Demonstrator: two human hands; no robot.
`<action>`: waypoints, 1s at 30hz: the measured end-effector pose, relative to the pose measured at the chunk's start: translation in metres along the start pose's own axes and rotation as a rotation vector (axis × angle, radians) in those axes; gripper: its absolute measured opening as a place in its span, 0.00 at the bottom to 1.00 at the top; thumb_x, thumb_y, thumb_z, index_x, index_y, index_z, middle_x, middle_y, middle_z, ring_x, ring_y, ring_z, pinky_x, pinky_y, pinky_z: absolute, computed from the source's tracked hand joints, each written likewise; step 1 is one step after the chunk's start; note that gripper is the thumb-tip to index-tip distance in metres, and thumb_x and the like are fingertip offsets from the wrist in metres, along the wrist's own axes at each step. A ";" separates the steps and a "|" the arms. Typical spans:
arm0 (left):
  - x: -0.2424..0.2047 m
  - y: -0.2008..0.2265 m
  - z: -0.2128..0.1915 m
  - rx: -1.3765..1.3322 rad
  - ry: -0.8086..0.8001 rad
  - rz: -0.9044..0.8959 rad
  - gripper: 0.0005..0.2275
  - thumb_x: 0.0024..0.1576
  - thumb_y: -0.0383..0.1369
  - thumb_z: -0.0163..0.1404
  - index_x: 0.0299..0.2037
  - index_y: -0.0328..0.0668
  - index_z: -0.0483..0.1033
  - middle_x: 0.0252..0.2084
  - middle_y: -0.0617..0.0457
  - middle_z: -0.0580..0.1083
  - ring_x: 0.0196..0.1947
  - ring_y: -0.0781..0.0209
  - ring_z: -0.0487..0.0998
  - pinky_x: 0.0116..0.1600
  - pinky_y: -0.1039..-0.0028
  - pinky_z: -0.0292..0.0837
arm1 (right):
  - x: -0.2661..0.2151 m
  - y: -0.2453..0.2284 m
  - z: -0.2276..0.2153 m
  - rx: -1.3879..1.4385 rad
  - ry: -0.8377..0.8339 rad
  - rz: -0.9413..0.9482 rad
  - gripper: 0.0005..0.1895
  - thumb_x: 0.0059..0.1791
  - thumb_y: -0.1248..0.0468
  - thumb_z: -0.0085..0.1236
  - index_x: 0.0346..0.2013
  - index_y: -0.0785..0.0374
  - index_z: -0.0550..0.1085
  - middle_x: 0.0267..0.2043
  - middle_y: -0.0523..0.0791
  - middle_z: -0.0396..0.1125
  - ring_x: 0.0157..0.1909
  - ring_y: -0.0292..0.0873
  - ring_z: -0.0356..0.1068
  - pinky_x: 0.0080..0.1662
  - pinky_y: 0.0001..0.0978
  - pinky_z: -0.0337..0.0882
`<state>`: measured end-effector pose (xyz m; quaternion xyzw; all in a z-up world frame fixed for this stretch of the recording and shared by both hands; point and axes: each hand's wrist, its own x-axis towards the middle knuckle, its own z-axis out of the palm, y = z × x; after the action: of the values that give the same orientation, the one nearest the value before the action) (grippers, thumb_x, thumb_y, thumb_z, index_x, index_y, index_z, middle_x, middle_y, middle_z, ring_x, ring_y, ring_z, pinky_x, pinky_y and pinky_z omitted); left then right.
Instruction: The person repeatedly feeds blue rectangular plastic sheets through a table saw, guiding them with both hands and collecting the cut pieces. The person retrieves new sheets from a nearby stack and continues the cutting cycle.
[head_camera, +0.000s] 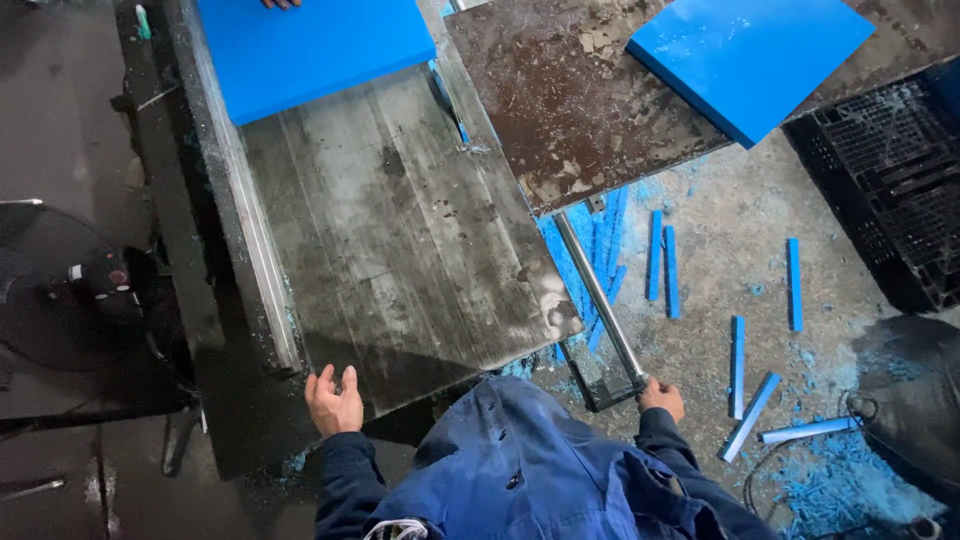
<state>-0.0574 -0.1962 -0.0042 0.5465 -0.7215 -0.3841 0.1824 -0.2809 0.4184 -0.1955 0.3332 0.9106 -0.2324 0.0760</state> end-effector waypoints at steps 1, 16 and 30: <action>0.000 0.004 -0.001 0.013 -0.002 -0.004 0.24 0.58 0.40 0.59 0.61 0.36 0.74 0.74 0.37 0.57 0.58 0.46 0.75 0.57 0.61 0.74 | -0.002 -0.001 0.000 0.009 -0.005 -0.001 0.27 0.49 0.43 0.60 0.44 0.65 0.81 0.41 0.57 0.77 0.47 0.57 0.77 0.54 0.46 0.72; -0.012 0.018 0.014 0.191 0.006 0.104 0.24 0.57 0.45 0.59 0.59 0.40 0.76 0.71 0.35 0.61 0.69 0.39 0.63 0.68 0.55 0.63 | 0.007 -0.005 -0.020 0.019 -0.135 0.021 0.29 0.47 0.45 0.61 0.41 0.72 0.80 0.33 0.55 0.76 0.36 0.50 0.77 0.44 0.43 0.75; -0.039 0.024 0.030 0.172 -0.032 0.118 0.24 0.57 0.45 0.58 0.58 0.36 0.76 0.70 0.30 0.62 0.69 0.37 0.61 0.69 0.57 0.59 | -0.004 -0.033 -0.046 0.268 -0.241 0.107 0.30 0.53 0.45 0.57 0.36 0.75 0.77 0.28 0.52 0.73 0.28 0.48 0.77 0.31 0.39 0.75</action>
<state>-0.0803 -0.1469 0.0003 0.5105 -0.7855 -0.3182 0.1455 -0.2986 0.4155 -0.1416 0.3580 0.8367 -0.3856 0.1515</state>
